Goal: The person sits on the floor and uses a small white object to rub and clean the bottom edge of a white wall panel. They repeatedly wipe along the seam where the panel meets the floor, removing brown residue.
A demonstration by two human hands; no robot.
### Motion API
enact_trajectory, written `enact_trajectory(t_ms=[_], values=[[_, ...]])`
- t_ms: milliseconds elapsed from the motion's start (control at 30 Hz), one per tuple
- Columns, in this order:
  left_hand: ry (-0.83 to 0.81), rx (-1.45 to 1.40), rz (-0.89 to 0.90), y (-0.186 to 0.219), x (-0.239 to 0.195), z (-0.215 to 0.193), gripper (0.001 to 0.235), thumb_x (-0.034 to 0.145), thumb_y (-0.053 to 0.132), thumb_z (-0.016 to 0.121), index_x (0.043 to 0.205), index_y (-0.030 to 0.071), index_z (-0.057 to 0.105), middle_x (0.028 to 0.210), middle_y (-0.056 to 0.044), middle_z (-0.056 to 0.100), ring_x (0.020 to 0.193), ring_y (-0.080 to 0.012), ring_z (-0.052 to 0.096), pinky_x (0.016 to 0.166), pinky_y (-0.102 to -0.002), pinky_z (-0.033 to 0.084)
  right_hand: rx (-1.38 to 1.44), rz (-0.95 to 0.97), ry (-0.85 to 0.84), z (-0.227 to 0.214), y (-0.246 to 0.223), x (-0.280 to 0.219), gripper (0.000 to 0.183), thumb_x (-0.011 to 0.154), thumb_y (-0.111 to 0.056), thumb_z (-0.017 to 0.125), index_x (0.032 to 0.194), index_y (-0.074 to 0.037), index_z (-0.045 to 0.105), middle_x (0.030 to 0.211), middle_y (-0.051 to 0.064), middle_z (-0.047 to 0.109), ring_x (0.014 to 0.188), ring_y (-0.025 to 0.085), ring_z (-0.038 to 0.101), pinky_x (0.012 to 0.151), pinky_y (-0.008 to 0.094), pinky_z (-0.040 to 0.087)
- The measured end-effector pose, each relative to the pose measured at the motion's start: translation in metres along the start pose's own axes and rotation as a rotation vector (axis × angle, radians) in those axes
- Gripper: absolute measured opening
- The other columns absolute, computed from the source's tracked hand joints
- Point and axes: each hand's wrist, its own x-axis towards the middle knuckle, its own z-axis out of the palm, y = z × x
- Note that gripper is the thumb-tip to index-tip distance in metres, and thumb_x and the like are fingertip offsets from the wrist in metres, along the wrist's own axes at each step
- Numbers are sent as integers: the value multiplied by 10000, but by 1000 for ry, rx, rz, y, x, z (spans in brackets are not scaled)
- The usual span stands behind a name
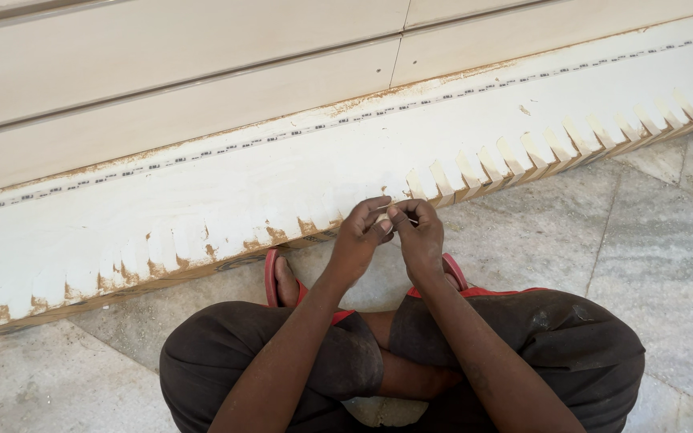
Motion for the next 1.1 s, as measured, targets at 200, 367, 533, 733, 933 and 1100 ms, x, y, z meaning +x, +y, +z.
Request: enact_trajectory(t_ms=[200,367,533,733,933,1100], values=[[10,-64,-1,-9,0,-3,628,925,21,494,1536,86,366,1570,-167,472,1489,-249,400,1187,-414,320,257,414,-103,-2,7,6,225,956,-169,715,1131,-75,609,997,11,670,935,120,642,832,328,543],[3,-243,79,-19,3,-8,639,919,87,456,1551,52,367,1650,-166,379,1519,-225,329,1200,-383,297,494,381,-278,-3,11,10,458,876,-79,741,1269,-132,511,1037,14,657,963,142,657,857,338,559],[49,-190,-66,-20,2,-2,566,1058,342,414,1541,47,416,1476,-243,487,1350,-273,478,1111,-411,404,361,294,-307,0,18,6,353,901,-37,732,1202,-75,552,1025,25,656,952,130,645,863,313,556],[124,362,-123,9,-4,8,564,1045,487,413,1370,38,517,1115,-172,692,955,-264,722,832,-445,600,203,210,-248,-1,18,14,165,951,-42,665,1098,-7,598,925,87,698,832,141,689,774,296,606],[240,751,-33,23,4,6,419,1074,415,495,1103,41,679,824,-89,770,764,-251,740,737,-414,551,-347,51,-126,-13,8,62,125,984,-77,642,1084,-58,714,983,55,735,817,167,667,731,327,568],[316,677,248,6,12,-4,239,1020,247,626,1068,36,727,1056,-123,719,900,-266,708,813,-386,552,-789,-188,2,-43,-1,118,104,977,-106,688,1053,-94,758,1051,99,728,859,206,686,787,360,552]])
